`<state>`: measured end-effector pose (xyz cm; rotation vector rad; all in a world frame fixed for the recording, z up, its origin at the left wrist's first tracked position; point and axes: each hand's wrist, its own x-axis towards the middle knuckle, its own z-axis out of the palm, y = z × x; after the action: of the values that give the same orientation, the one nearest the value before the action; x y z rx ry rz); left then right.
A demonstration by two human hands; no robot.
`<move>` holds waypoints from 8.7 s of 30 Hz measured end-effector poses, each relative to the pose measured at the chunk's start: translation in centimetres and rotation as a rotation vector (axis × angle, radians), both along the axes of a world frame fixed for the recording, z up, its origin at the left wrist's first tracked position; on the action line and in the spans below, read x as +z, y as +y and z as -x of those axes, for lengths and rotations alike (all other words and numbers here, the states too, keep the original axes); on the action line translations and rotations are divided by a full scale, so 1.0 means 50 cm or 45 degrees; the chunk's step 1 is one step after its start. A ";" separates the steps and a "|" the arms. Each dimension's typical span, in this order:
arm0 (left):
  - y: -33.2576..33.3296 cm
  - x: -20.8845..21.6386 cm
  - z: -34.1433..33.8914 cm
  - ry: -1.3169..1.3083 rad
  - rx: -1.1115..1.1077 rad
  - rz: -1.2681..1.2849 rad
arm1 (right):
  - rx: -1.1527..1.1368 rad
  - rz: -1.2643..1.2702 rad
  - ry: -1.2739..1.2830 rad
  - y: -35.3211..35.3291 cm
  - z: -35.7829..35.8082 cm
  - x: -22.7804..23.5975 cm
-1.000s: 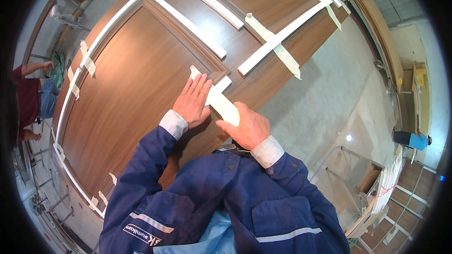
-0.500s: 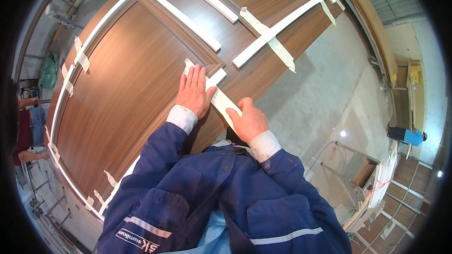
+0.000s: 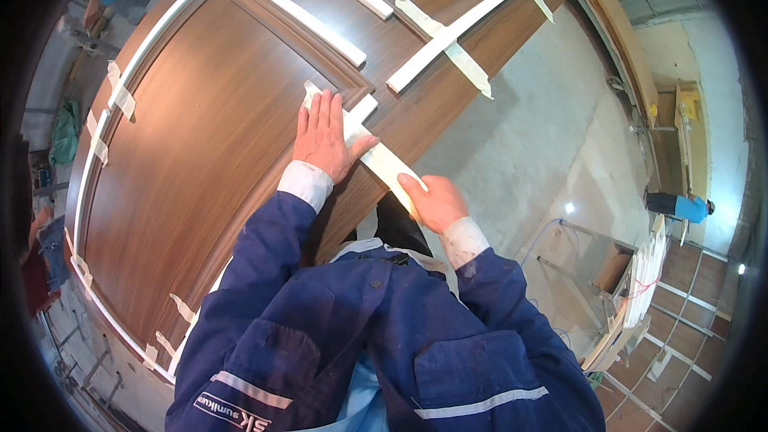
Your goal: The person applies masking tape across a large wooden panel in a grid pattern, then uses a utility knife to cut a long wooden trim piece on a workbench. The taped panel is left on the table while the trim is trimmed to length.
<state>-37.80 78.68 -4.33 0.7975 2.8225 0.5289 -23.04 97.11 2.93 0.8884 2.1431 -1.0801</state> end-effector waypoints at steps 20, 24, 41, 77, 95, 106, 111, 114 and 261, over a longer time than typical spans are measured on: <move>0.029 0.044 -0.002 -0.155 0.057 0.098 | 0.267 -0.409 -0.437 0.013 0.116 -0.094; 0.022 0.034 -0.005 -0.130 0.050 -0.015 | 0.133 -0.382 -0.413 0.033 0.085 -0.164; 0.027 0.054 -0.042 0.113 -0.023 -0.006 | -0.673 -0.564 0.177 0.269 -0.211 -0.221; 0.262 0.285 -0.014 -1.030 0.268 -1.750 | 0.421 1.415 0.516 0.369 0.410 0.169; 0.276 0.264 0.004 -0.970 0.544 -2.087 | 0.741 1.386 0.242 0.300 0.536 0.129; 0.371 0.274 0.029 -0.466 0.933 -1.830 | 1.367 0.612 1.119 0.338 0.582 0.199; 0.401 0.302 -0.006 -0.318 1.018 -1.663 | 1.446 0.746 0.794 0.346 0.607 0.213; 0.417 0.314 -0.019 -0.192 1.180 -1.475 | 1.589 0.777 0.844 0.337 0.607 0.209; 0.002 0.041 0.410 -0.076 1.817 -0.061 | 1.464 -0.123 1.467 0.314 1.079 0.088</move>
<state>-58.31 78.77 -2.27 -1.3468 2.8326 0.6884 -77.02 112.84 7.35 -1.2088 2.8237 -0.8490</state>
